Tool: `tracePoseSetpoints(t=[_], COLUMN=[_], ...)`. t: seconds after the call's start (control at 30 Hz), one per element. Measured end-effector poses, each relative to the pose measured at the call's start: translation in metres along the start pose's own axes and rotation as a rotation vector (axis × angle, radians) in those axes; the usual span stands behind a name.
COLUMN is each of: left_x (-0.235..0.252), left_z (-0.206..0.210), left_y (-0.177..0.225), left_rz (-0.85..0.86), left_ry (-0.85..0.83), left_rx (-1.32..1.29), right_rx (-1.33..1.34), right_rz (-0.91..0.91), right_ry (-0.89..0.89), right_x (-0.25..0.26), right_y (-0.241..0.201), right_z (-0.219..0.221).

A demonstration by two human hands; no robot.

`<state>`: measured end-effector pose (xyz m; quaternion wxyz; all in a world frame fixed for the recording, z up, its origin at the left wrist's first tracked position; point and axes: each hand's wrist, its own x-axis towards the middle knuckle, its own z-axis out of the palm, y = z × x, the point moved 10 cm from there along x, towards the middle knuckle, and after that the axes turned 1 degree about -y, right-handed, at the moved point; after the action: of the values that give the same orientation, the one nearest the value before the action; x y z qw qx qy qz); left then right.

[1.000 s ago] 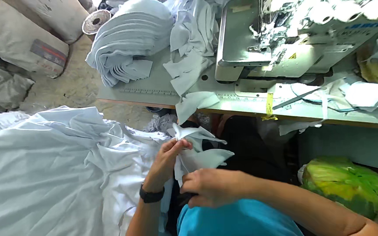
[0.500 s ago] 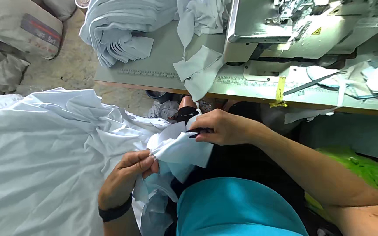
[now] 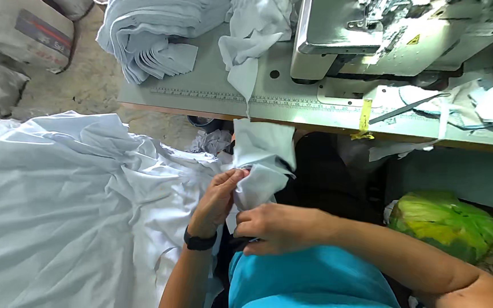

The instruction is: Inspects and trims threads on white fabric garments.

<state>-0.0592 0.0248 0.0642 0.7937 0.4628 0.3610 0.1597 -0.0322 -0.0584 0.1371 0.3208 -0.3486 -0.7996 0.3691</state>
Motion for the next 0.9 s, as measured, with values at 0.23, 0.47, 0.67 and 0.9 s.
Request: tracePoseSetpoints(t=[0.23, 0.47, 0.67, 0.9], left_x=[-0.042, -0.064, -0.072, -0.063], left_z=[0.017, -0.006, -0.027, -0.032], left_y=[0.026, 0.050, 0.047, 0.051], left_rz=[0.139, 0.185, 0.116, 0.165], left_ry=[-0.342, -0.287, -0.313, -0.322], left_rx=[0.707, 0.650, 0.560, 0.233], right_rx=[0.352, 0.345, 0.475, -0.416], right_rz=[0.095, 0.351, 0.125, 0.130], right_ry=[0.397, 0.006, 0.086, 0.229], right_x=[0.035, 0.041, 0.010, -0.017], right_y=[0.033, 0.081, 0.049, 0.049], right_z=[-0.122, -0.063, -0.101, -0.094])
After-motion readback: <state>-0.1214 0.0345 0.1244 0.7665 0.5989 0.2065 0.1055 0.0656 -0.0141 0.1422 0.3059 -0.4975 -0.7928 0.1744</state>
